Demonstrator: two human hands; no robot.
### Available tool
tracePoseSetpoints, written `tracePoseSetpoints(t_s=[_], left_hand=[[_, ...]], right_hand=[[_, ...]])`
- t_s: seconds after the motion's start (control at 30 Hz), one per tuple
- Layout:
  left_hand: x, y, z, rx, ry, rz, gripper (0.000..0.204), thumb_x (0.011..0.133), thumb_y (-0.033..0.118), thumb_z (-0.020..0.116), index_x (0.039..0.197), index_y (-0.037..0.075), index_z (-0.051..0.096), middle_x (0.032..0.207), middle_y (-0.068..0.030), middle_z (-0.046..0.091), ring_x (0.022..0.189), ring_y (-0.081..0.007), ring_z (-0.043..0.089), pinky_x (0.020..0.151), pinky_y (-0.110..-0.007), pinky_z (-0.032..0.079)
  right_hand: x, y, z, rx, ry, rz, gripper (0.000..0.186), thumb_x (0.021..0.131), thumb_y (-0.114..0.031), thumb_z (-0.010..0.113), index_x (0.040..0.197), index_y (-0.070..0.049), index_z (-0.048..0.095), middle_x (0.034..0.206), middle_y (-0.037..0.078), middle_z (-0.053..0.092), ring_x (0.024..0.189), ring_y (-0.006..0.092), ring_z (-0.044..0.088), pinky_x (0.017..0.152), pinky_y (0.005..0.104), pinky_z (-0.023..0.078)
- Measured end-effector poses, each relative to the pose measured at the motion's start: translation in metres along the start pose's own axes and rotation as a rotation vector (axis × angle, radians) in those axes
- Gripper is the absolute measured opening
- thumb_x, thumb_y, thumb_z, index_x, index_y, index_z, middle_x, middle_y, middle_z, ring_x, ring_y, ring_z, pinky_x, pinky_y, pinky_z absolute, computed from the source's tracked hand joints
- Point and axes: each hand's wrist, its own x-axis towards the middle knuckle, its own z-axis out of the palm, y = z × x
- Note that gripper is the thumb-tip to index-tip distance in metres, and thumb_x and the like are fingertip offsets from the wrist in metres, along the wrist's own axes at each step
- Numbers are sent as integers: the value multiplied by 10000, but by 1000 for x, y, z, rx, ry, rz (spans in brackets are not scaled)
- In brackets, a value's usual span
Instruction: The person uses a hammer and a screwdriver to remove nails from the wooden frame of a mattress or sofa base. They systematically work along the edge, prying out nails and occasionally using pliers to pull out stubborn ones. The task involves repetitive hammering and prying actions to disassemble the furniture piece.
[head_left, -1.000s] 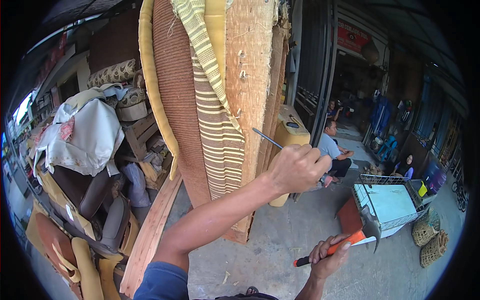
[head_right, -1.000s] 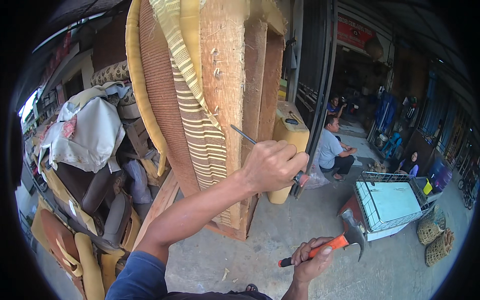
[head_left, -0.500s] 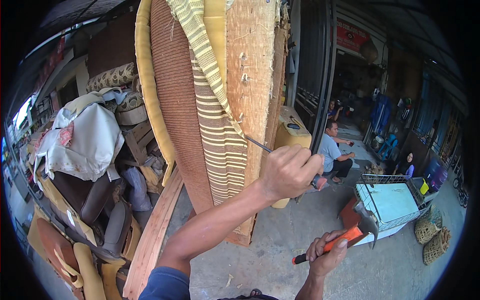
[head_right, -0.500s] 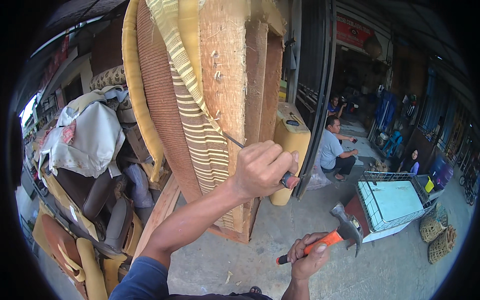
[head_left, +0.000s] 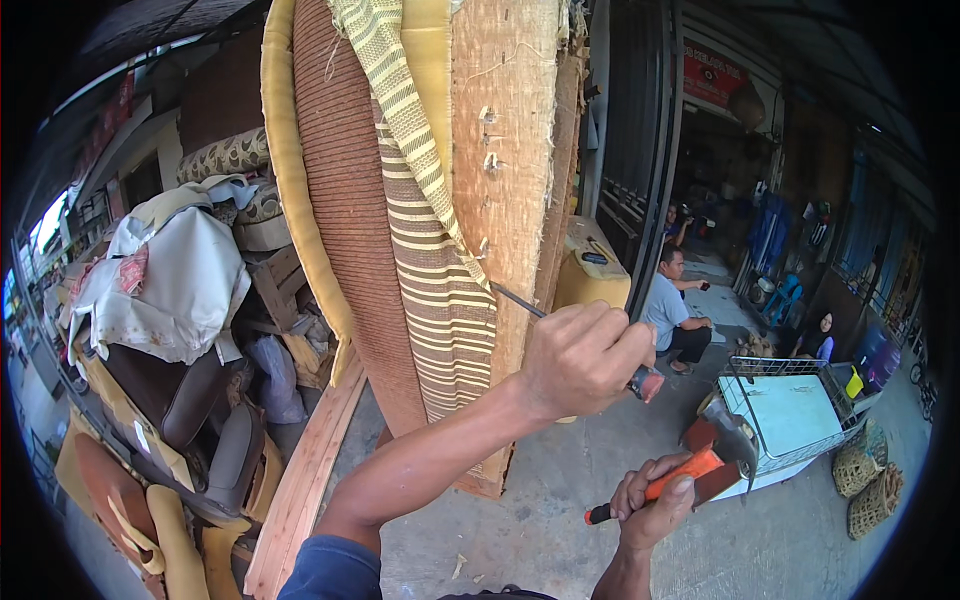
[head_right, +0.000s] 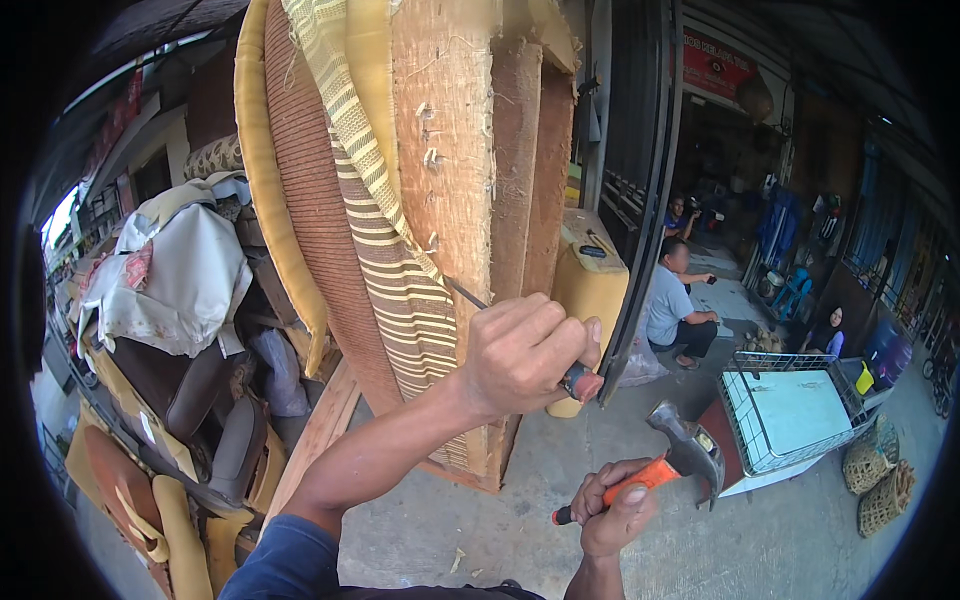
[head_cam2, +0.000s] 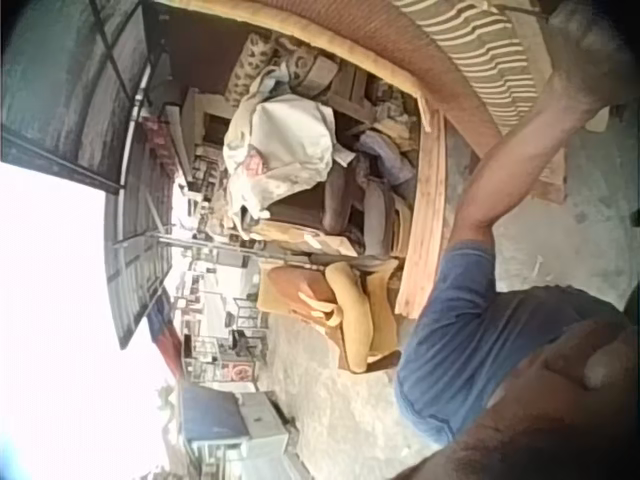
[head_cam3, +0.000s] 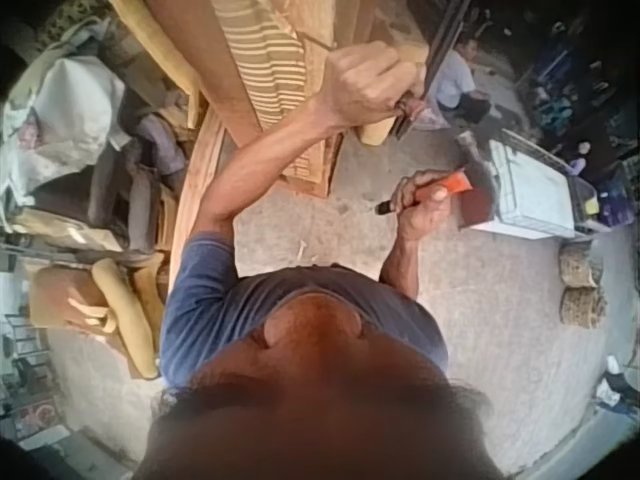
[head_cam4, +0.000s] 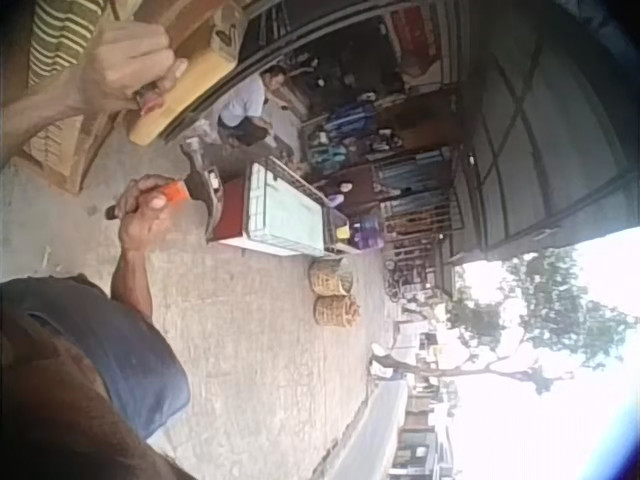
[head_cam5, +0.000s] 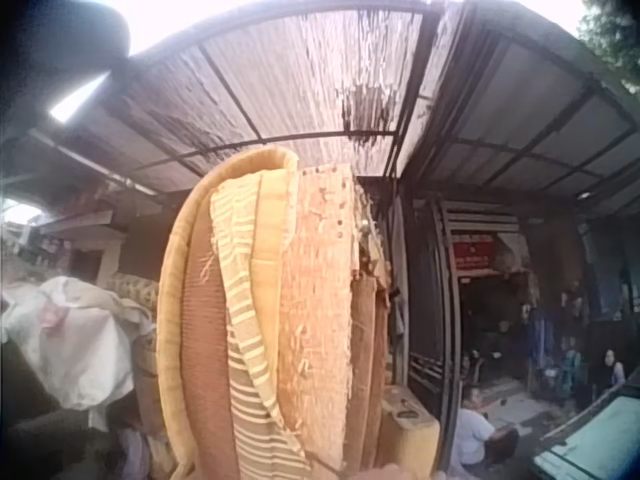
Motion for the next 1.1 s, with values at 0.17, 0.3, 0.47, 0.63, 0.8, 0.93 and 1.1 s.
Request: tracePoseSetpoints(t_s=[0.17,0.3,0.47,0.63,0.8,0.93,1.1], left_hand=[[5,-2,6,-8,57,-21,384,905,331,723,660,107,531,599,-19,384,487,-181,468,440,-328,361],[1,-6,13,0,16,10,379,881,354,740,672,109,541,603,-20,393,488,-176,476,442,-324,372],[3,-11,13,8,-12,9,357,843,327,761,672,109,537,607,-22,398,495,-171,484,442,-318,378],[-3,-11,17,45,-53,-16,285,808,235,762,693,103,538,601,-21,401,492,-172,491,445,-327,391],[6,-5,14,77,-196,-54,234,814,213,747,721,101,564,580,-12,466,502,-186,570,450,-321,434],[12,-8,34,299,-695,-269,193,865,247,693,774,77,679,754,-88,727,688,-261,745,522,-340,551],[-5,-34,63,456,-1030,-214,206,910,207,634,883,72,787,795,-87,759,740,-281,757,570,-358,578]], right_hand=[[10,-14,5,-39,112,-212,578,1011,-634,437,1021,-56,428,589,15,387,316,92,329,277,246,338],[17,-15,6,199,128,-571,633,978,-678,424,1023,-47,402,575,0,376,375,107,410,305,280,395],[17,14,-15,-353,-84,61,563,1049,-623,305,936,-75,362,573,-8,331,354,92,380,296,243,373],[25,11,-3,260,69,-372,594,1029,-635,392,884,-59,406,572,-11,357,381,76,373,327,243,304],[32,40,-13,-69,56,73,566,1040,-597,408,933,-42,427,588,-14,335,384,72,355,319,234,301],[44,24,-11,96,175,30,518,1045,-592,405,934,-86,411,557,-9,312,333,66,281,278,230,272],[29,4,-32,153,222,-47,480,1059,-573,383,946,-108,414,537,-16,297,293,63,278,245,223,270]])
